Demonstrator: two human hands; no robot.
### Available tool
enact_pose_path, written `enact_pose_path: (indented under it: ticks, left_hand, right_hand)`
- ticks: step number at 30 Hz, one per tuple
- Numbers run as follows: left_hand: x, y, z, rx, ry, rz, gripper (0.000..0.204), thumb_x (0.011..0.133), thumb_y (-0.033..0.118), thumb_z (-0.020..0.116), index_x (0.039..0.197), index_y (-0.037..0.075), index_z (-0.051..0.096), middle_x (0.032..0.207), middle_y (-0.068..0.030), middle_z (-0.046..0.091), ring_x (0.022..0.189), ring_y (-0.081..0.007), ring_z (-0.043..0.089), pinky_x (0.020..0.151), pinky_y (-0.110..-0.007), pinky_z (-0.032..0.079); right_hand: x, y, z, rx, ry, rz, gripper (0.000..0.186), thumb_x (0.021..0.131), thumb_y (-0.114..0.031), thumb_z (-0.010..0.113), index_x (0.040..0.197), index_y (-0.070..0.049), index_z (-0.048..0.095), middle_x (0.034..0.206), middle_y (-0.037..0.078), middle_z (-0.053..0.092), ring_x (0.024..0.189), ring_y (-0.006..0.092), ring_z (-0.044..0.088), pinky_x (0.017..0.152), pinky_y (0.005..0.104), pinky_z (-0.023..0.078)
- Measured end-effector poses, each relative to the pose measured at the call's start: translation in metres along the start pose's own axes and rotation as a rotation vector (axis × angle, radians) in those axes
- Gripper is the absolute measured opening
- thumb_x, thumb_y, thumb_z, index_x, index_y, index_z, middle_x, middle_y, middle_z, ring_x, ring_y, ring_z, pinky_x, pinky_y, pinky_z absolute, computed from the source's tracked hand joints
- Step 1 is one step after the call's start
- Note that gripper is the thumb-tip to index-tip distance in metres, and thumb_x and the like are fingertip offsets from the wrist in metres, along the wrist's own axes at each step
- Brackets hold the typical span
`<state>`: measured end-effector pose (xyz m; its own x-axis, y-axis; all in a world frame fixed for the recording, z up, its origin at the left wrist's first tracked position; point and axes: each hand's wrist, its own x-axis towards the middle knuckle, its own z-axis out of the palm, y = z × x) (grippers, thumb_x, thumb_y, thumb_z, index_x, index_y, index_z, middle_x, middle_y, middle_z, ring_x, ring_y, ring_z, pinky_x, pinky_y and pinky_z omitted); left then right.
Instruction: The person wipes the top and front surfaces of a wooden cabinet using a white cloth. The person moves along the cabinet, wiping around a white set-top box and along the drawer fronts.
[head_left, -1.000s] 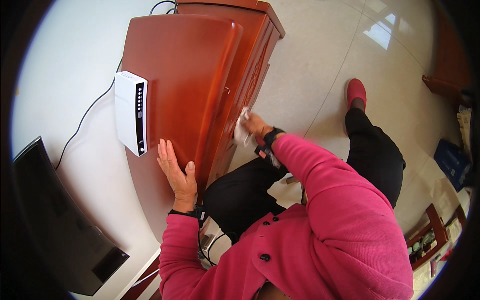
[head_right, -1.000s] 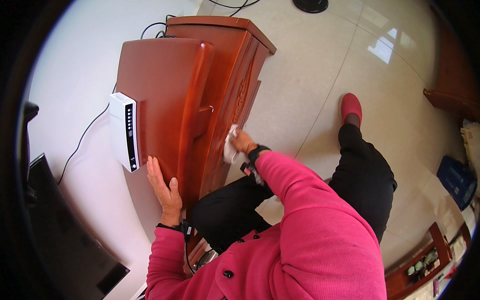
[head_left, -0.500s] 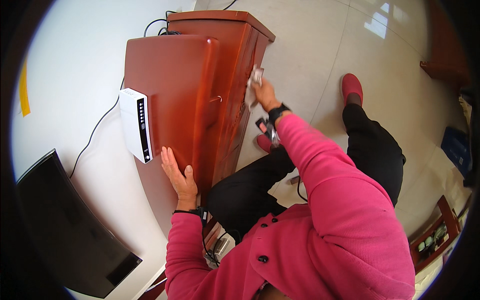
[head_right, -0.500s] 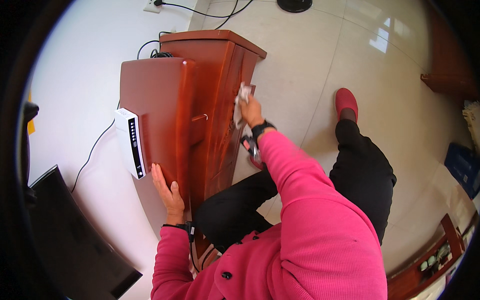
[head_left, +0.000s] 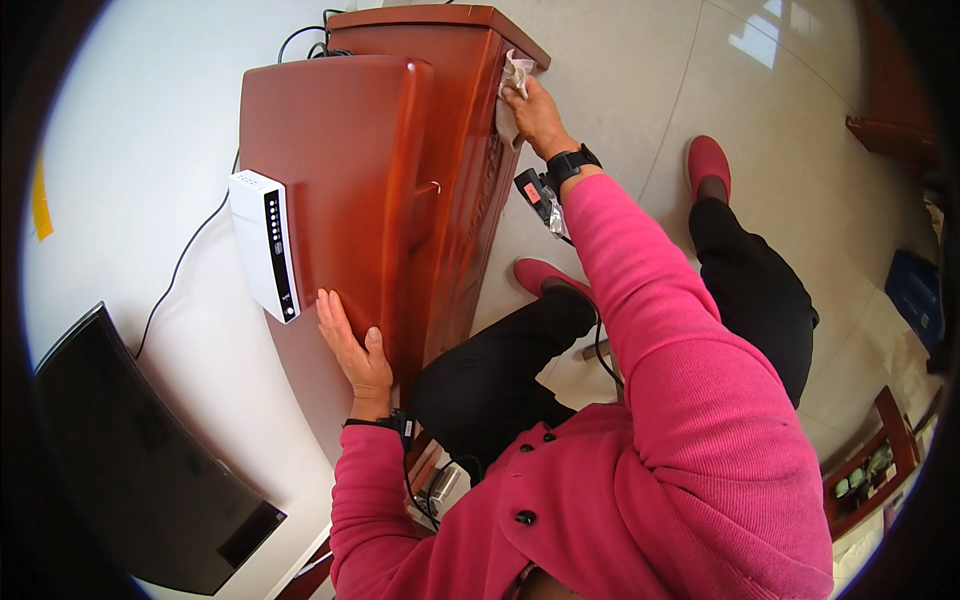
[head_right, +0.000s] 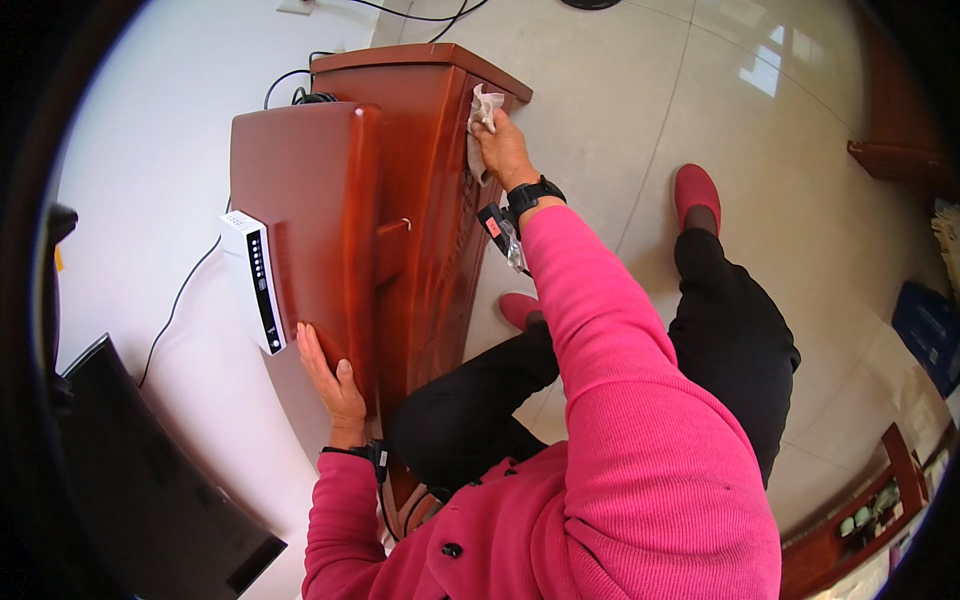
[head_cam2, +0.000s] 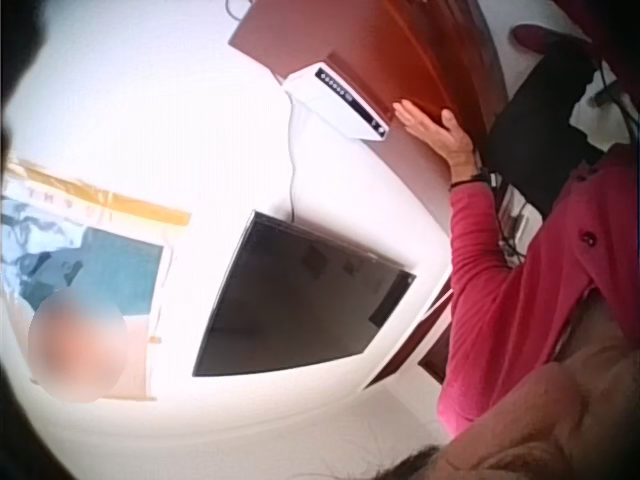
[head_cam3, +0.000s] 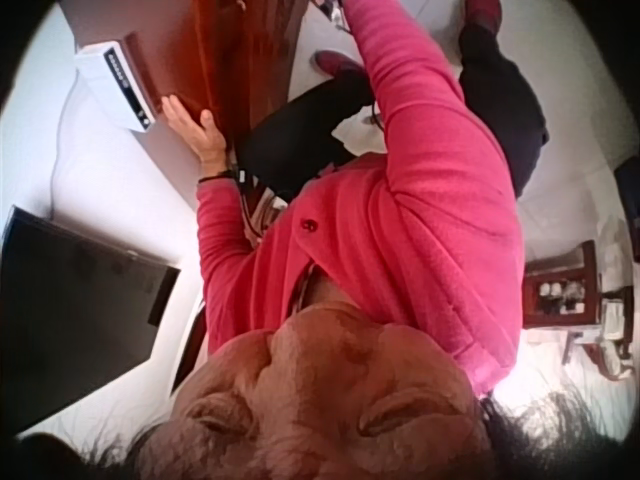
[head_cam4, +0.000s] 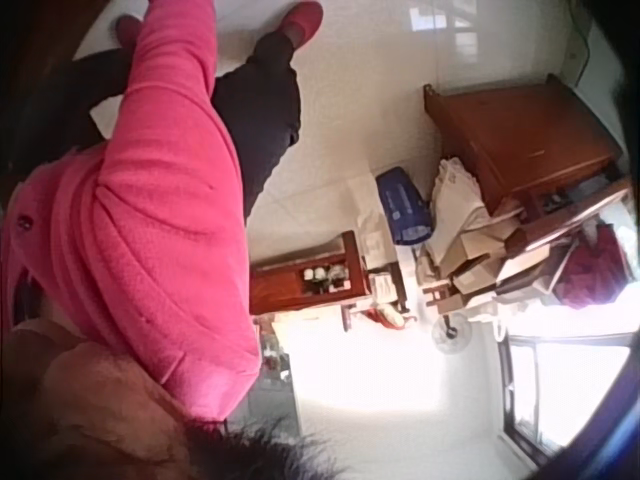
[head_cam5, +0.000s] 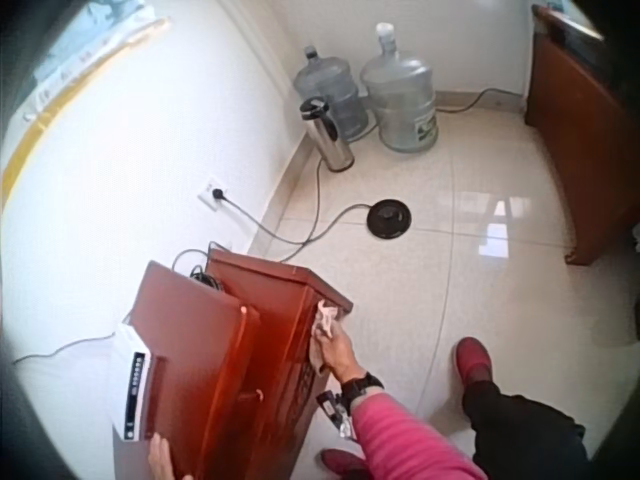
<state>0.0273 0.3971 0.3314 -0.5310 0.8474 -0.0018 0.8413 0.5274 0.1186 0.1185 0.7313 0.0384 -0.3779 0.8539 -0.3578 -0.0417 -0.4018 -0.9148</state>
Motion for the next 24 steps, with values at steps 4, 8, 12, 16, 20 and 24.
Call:
enact_pose_path:
  ticks: [4, 8, 12, 16, 20, 24]
  left_hand:
    - [0.000, 0.001, 0.000, -0.007, 0.003, 0.002, 0.078, 0.100, 0.057, 0.039, 0.154, 0.000, 0.031, 0.162, -0.0215, 0.026, 0.151, -0.0392, 0.021, 0.120, -0.056, 0.012]
    - [0.000, 0.000, 0.000, -0.020, 0.003, 0.004, 0.077, 0.100, 0.056, 0.040, 0.154, 0.000, 0.031, 0.162, -0.0208, 0.027, 0.151, -0.0389, 0.021, 0.120, -0.057, 0.012]
    - [0.001, 0.002, 0.000, -0.025, 0.002, -0.004, 0.077, 0.101, 0.055, 0.040, 0.154, 0.001, 0.032, 0.162, -0.0199, 0.027, 0.151, -0.0385, 0.021, 0.120, -0.057, 0.012]
    - [0.000, 0.003, -0.001, -0.024, -0.003, -0.017, 0.076, 0.101, 0.054, 0.041, 0.154, 0.002, 0.032, 0.162, -0.0192, 0.027, 0.151, -0.0381, 0.021, 0.120, -0.057, 0.012]
    - [-0.001, 0.001, 0.000, -0.029, 0.001, -0.021, 0.075, 0.100, 0.054, 0.042, 0.154, 0.002, 0.032, 0.162, -0.0191, 0.027, 0.151, -0.0380, 0.021, 0.120, -0.058, 0.012]
    - [-0.001, 0.000, 0.000, -0.030, 0.005, -0.012, 0.075, 0.100, 0.054, 0.043, 0.154, 0.003, 0.032, 0.162, -0.0189, 0.028, 0.151, -0.0375, 0.021, 0.120, -0.058, 0.012]
  right_hand:
    - [-0.007, 0.001, 0.001, -0.122, 0.045, -0.060, 0.023, 0.098, -0.020, 0.063, 0.118, -0.007, 0.061, 0.103, 0.009, 0.070, 0.093, 0.0187, 0.063, 0.087, 0.0330, 0.050]
    - [-0.016, 0.009, 0.006, -0.232, 0.199, -0.147, 0.019, 0.093, -0.013, 0.064, 0.111, -0.006, 0.062, 0.097, 0.018, 0.069, 0.090, 0.0345, 0.065, 0.082, 0.0390, 0.051]
    - [-0.043, 0.027, 0.015, -0.359, 0.259, -0.216, 0.015, 0.087, -0.005, 0.061, 0.102, -0.005, 0.062, 0.093, 0.025, 0.067, 0.091, 0.0483, 0.062, 0.076, 0.0486, 0.051]
    - [-0.090, 0.065, 0.029, -0.429, 0.146, -0.140, 0.016, 0.088, -0.005, 0.058, 0.103, -0.005, 0.063, 0.093, 0.026, 0.066, 0.092, 0.0481, 0.062, 0.078, 0.0496, 0.051]
    - [-0.141, 0.117, 0.053, -0.286, 0.020, 0.003, 0.018, 0.086, -0.009, 0.061, 0.103, -0.006, 0.066, 0.097, 0.025, 0.068, 0.096, 0.0472, 0.063, 0.082, 0.0494, 0.052]
    - [-0.158, 0.156, 0.063, -0.312, -0.262, 0.225, 0.024, 0.086, -0.016, 0.064, 0.105, -0.002, 0.066, 0.100, 0.027, 0.069, 0.099, 0.0446, 0.065, 0.085, 0.0480, 0.053]
